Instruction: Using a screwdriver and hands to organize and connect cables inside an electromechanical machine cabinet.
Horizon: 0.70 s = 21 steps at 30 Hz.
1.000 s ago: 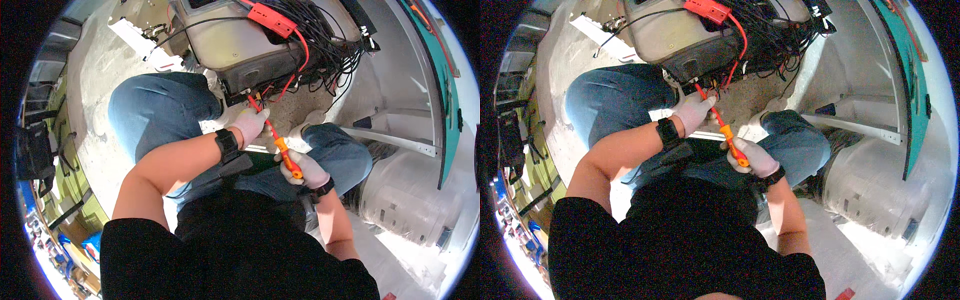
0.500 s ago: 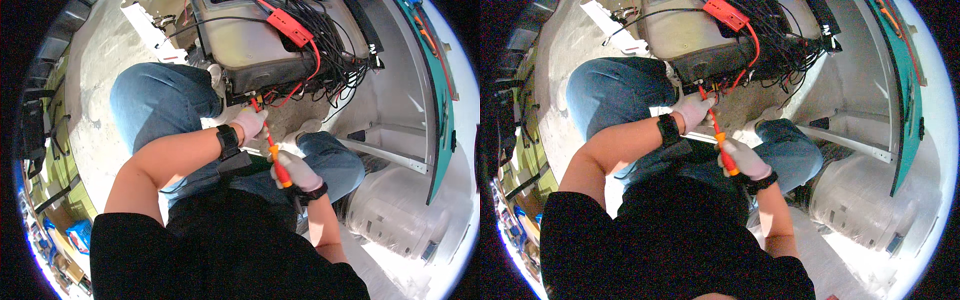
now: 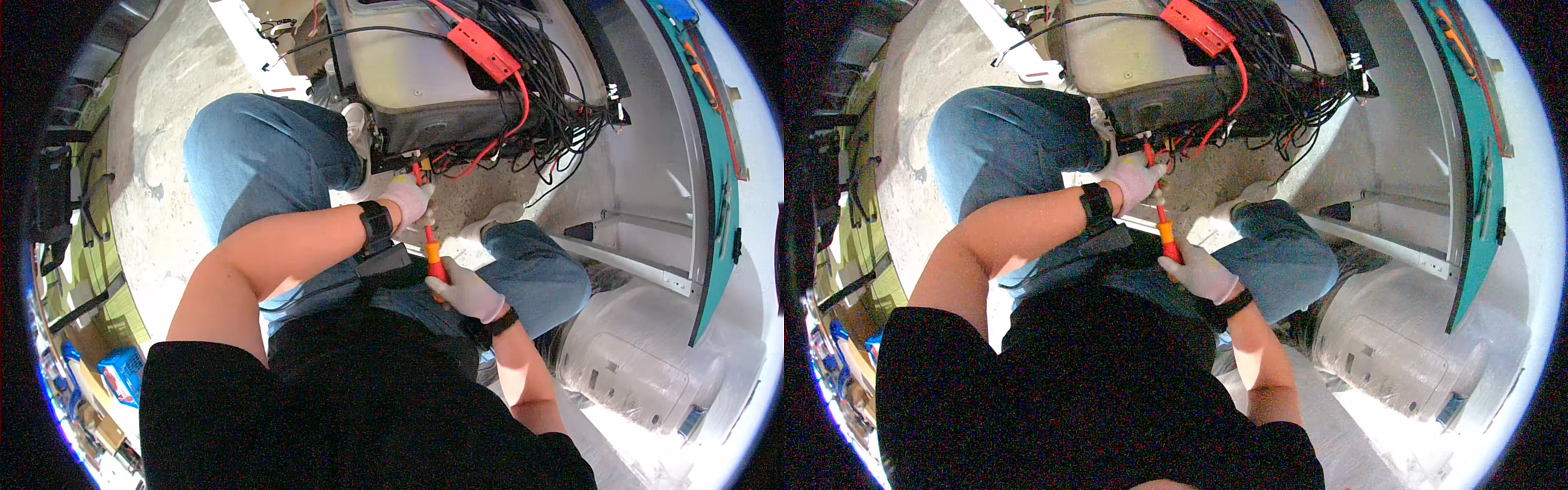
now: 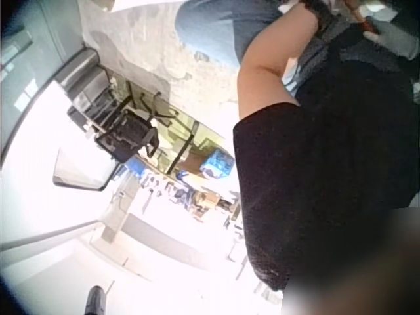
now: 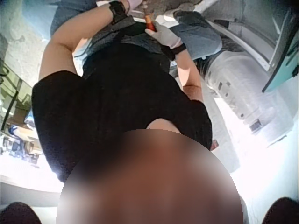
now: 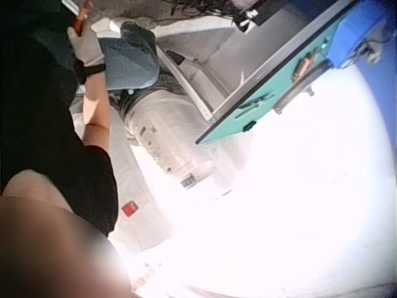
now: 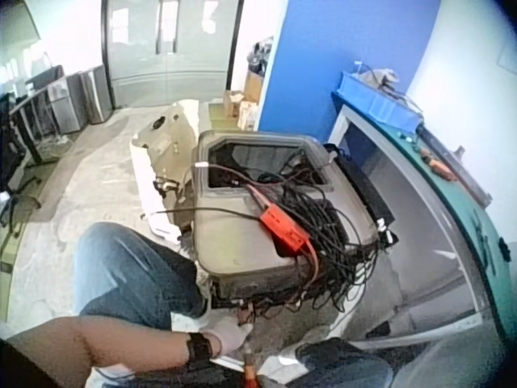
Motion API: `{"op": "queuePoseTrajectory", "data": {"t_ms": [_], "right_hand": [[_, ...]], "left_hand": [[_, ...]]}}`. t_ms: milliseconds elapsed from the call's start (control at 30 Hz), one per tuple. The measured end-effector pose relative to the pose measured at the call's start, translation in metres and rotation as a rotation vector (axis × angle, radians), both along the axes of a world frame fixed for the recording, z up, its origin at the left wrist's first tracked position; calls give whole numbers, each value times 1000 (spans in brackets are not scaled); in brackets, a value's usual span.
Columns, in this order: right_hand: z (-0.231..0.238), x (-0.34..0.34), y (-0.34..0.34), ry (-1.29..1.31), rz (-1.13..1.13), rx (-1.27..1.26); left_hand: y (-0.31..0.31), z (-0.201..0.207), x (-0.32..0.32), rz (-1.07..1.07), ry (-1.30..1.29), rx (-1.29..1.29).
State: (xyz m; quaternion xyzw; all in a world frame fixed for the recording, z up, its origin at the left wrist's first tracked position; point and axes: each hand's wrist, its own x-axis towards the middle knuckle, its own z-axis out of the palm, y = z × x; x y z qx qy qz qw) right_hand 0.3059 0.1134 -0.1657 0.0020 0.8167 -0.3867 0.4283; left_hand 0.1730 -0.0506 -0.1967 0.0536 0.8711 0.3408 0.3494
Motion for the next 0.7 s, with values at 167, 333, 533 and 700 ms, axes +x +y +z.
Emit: {"op": "queuePoseTrajectory", "data": {"t_ms": [167, 333, 533, 700], "right_hand": [[-9, -3, 8, -58, -9, -194], [-10, -5, -2, 109, 85, 12], [-22, -7, -6, 59, 6, 78], [-27, -10, 0, -26, -97, -156]], "left_hand": [[1, 7, 2, 251, -201, 179], [1, 14, 1, 310, -242, 250], [0, 17, 2, 252, -233, 209], [-6, 9, 0, -454, 287, -221]]}}
